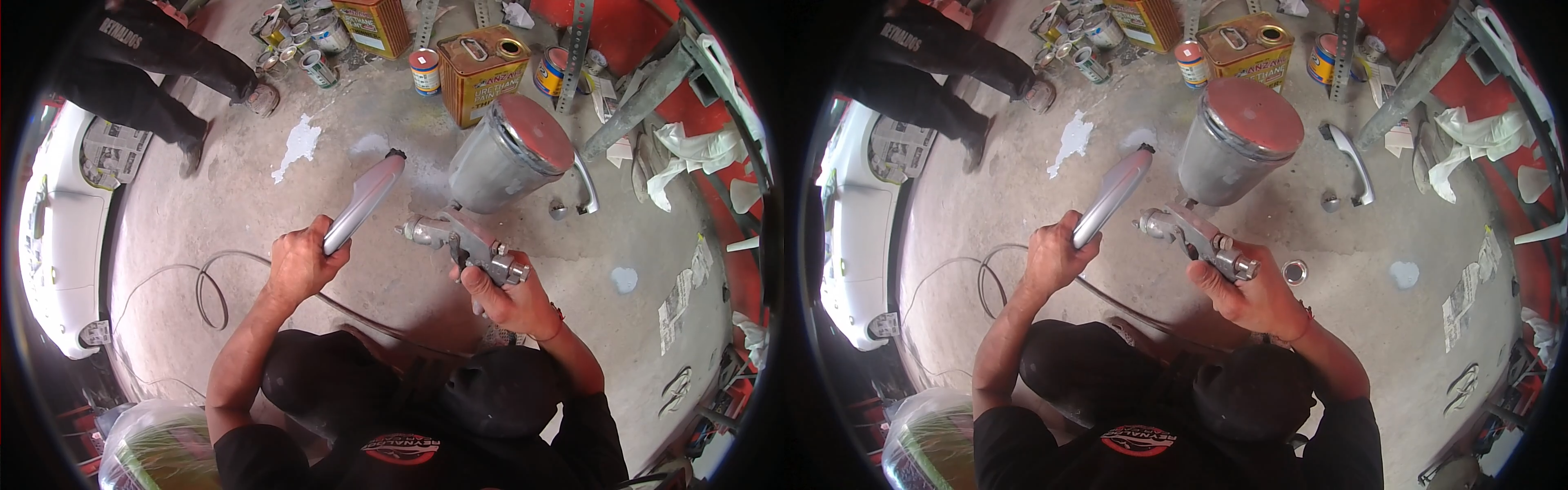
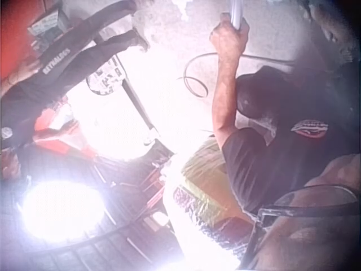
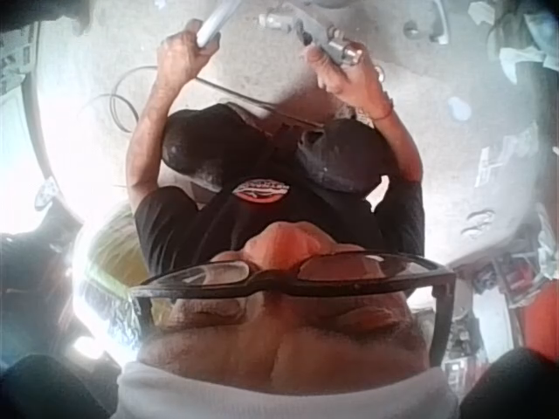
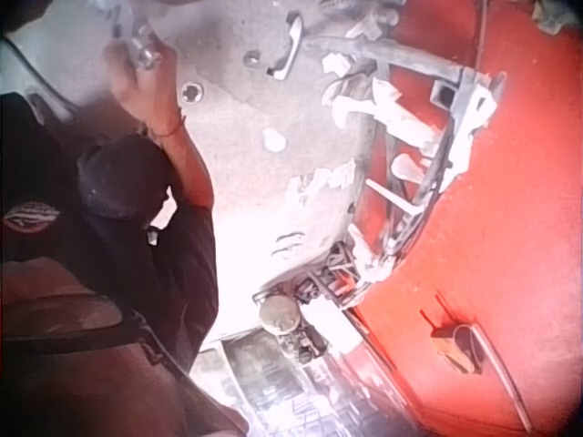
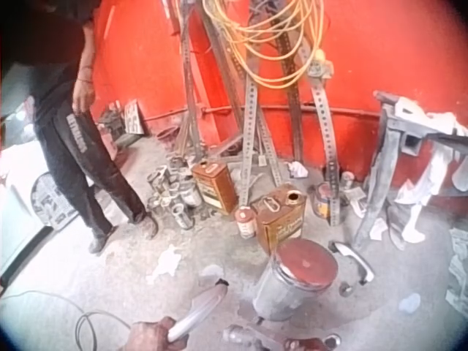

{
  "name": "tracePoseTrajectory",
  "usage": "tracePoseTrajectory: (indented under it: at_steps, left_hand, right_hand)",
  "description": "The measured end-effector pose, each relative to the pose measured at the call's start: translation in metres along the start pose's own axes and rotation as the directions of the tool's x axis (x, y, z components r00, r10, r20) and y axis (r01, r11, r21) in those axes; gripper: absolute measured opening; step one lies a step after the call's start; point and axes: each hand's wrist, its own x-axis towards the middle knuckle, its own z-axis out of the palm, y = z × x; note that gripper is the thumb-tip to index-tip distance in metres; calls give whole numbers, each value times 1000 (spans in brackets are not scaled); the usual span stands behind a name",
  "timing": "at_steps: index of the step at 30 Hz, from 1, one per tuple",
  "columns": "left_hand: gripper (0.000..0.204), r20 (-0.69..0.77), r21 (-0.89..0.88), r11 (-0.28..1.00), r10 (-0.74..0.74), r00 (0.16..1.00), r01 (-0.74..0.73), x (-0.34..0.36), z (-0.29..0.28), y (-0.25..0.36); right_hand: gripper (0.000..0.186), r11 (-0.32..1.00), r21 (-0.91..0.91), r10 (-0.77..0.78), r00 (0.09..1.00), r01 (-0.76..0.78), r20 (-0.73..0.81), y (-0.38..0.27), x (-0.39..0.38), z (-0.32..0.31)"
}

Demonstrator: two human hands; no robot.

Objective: The recorder is preparing and spray-painting car door handles and mirror caps in a body shop.

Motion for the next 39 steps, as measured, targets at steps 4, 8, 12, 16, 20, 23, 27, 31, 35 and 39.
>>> tracePoseTrajectory:
  at_steps: [4,8,12,16,20,23,27,31,35,39]
  left_hand:
    - [27,15,-2,1000,-1,1000,1,2,0,1]
    - [28,42,10,1000,-24,999,24,2,-1,2]
    - [28,22,0,1000,-1,1000,1,2,-1,2]
    - [19,0,7,1000,3,1000,-3,2,-1,5]
    - [19,-2,12,1000,11,1000,-11,1,0,3]
    - [27,22,6,1000,-5,1000,5,1,0,2]
    - [23,2,5,1000,8,1000,-9,1,0,3]
    - [19,-31,5,1000,26,999,-25,1,-1,4]
    - [19,-30,10,1000,21,999,-21,0,-1,2]
    - [20,-14,10,1000,0,1000,0,0,0,3]
  right_hand:
    - [50,998,-42,-40,998,38,-45,6,1,-4]
    - [47,999,-34,-7,992,3,-130,5,2,-6]
    - [38,1000,-1,3,978,-4,-209,8,3,-9]
    - [50,997,-11,72,970,-77,-230,9,3,-10]
    - [36,997,-75,-16,979,1,-204,12,5,-7]
    - [37,998,-67,-3,988,-7,-153,7,3,-6]
    - [45,998,-44,-43,995,39,-91,3,2,-3]
    - [46,984,-109,-142,989,137,-37,6,-1,-1]
    - [47,995,-72,-67,997,70,35,-6,-3,0]
    - [47,990,-85,-111,994,110,-6,1,0,-1]
